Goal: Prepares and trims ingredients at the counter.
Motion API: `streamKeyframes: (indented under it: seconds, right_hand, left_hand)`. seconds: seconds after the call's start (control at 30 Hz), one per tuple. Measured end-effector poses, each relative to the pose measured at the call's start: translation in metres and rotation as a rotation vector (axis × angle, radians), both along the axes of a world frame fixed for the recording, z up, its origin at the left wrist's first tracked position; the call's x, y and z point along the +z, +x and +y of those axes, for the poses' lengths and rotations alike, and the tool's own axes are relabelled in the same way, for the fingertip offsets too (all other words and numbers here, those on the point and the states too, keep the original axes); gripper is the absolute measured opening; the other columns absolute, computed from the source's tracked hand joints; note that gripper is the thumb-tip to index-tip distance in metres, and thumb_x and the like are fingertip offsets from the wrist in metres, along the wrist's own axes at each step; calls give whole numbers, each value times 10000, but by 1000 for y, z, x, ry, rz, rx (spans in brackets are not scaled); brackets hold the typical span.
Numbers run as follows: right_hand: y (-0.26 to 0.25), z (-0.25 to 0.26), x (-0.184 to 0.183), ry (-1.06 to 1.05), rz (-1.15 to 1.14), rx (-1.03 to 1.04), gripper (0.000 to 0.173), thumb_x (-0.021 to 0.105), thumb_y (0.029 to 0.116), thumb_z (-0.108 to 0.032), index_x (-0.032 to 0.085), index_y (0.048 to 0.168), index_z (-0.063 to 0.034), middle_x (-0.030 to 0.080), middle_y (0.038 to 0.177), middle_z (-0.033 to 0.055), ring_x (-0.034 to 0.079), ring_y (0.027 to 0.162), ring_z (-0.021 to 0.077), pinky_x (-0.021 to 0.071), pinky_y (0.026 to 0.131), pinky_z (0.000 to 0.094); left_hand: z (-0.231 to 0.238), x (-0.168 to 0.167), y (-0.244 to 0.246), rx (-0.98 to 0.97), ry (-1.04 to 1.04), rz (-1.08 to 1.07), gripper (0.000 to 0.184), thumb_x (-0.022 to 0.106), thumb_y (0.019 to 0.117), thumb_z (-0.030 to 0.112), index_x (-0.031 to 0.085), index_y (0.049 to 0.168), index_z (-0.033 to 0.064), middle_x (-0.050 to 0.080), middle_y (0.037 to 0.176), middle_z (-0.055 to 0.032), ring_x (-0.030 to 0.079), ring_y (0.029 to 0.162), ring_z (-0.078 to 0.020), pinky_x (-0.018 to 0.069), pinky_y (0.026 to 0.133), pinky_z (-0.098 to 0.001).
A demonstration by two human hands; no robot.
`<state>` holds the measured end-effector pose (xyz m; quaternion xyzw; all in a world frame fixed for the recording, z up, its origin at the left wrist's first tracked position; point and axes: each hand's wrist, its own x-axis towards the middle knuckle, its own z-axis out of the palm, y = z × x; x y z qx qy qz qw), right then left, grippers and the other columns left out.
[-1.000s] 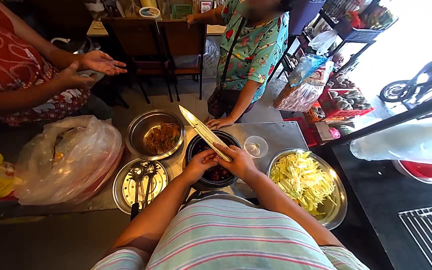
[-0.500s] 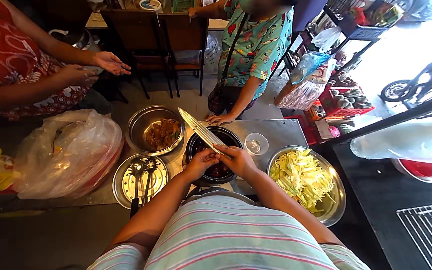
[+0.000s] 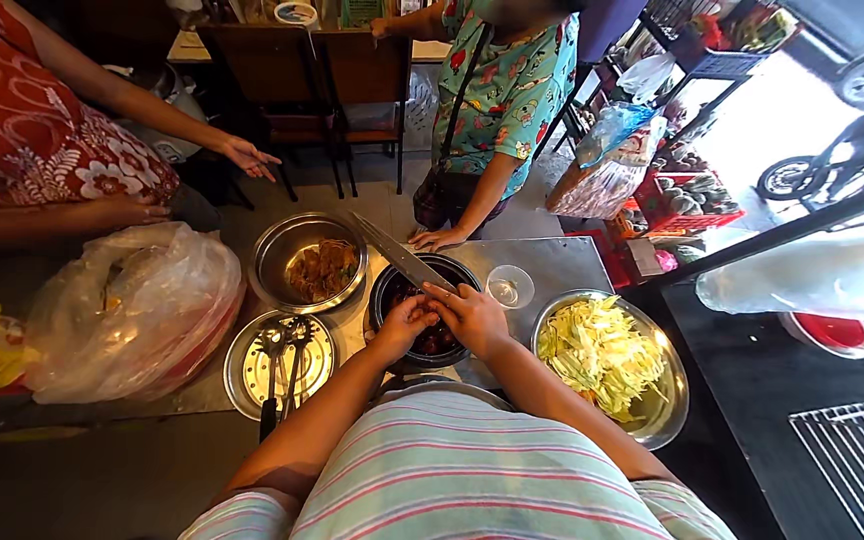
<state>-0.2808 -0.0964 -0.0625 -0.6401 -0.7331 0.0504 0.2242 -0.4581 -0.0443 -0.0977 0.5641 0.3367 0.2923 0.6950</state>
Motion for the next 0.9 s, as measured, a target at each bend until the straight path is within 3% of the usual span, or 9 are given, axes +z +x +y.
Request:
streamKeyframes:
  seconds: [0.1,0.2,0.33,0.43,0.5,0.6,0.77,0.9]
  right_hand:
    - [-6,-5,0,45,91,74,338,525,1064,-414,685,1361,-387,667,843,115,653,705,265,544,631,451]
    - [-3,-1,12,-50,219,-28,358,568,1050,-402,656,1396,-391,697,920,125,677,791,292,556,706,514]
    - [10,11,29,-323,75,-218,448,474,1090,-457,455,1537,-466,686,1126,175,684,965,392,539,798,596]
    - [10,15,31,-404,-48,-279,570,421,1112,-232,294,1607,-484,678,1190,170,682,1031,394,542,841,580]
    - [11,16,26,-382,-101,-287,571,441,1104,-251,298,1604,-487,692,1151,146,692,997,376,550,805,560]
    - [14,16,20,-379,-91,-285,598,529,1064,-471,291,1612,-465,689,1157,149,691,998,367,548,813,556]
    - [15,8,14,-218,122,-157,680,597,966,-630,411,1581,-407,676,1085,172,672,900,358,546,757,568]
    - [6,6,15,-195,199,-64,735,746,872,-589,492,1535,-397,656,1068,147,650,875,298,544,761,522]
  left_hand:
    - [2,-9,4,124,-15,43,296,653,972,10,563,1245,-63,689,1082,-91,682,985,-85,563,933,-258]
    - [6,-12,1,157,-97,15,457,701,943,4,503,1352,-41,653,1177,-120,675,1036,-134,569,951,-296]
    - [7,-7,-6,130,-186,-122,586,666,957,-30,409,1481,20,626,1296,-157,682,1115,-211,569,998,-358]
    - [8,-5,-8,98,-216,-180,548,608,1004,0,414,1516,16,588,1394,-166,648,1201,-216,539,1043,-356]
    - [8,-4,-8,55,-246,-265,485,488,1069,41,382,1540,-3,534,1470,-177,602,1281,-222,492,1108,-361]
    - [7,2,-7,56,-330,-353,486,380,1071,-27,364,1557,-2,519,1489,-183,597,1291,-226,476,1123,-358]
    - [9,4,-7,71,-283,-277,469,454,1060,-28,394,1524,6,574,1411,-155,633,1225,-212,516,1079,-361]
    - [6,5,-5,33,-296,-247,454,519,1033,-36,432,1476,9,621,1324,-130,663,1152,-195,549,1018,-352]
